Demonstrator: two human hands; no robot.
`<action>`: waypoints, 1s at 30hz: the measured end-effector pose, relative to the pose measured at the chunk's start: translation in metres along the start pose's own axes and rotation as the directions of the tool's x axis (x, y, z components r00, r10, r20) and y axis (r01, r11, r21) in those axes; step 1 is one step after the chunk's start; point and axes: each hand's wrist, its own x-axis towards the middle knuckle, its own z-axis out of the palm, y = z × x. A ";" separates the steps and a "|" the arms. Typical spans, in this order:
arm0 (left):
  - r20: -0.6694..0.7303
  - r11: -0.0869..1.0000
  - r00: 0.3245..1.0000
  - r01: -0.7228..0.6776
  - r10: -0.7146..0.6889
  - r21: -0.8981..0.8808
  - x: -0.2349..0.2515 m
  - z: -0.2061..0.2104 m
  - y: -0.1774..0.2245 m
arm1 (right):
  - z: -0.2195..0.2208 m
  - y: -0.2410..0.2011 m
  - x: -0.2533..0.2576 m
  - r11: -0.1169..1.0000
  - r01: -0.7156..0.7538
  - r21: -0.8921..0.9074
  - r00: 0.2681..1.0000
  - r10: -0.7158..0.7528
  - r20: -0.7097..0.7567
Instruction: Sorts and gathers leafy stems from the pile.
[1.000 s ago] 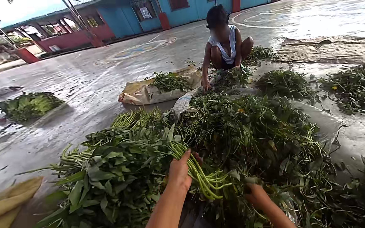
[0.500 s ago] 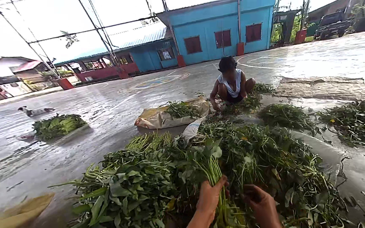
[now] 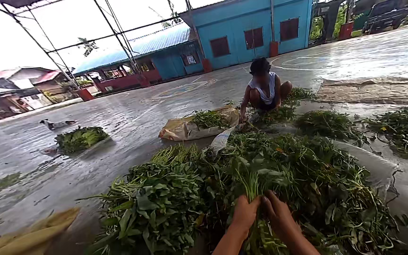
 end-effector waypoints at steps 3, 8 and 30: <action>-0.136 0.999 0.991 -0.004 -0.004 -0.054 0.012 -0.012 0.003 | -0.006 0.017 -0.012 0.955 0.076 -0.285 0.996 -0.059 0.069; -0.170 0.985 0.980 0.077 -0.104 -0.154 0.018 -0.032 0.015 | -0.040 0.048 -0.026 0.969 -0.110 -0.222 0.982 0.141 0.126; -0.206 0.823 0.946 0.096 -0.250 -0.559 0.013 -0.029 0.017 | -0.047 0.017 0.015 0.911 0.368 -0.187 0.921 -0.329 0.210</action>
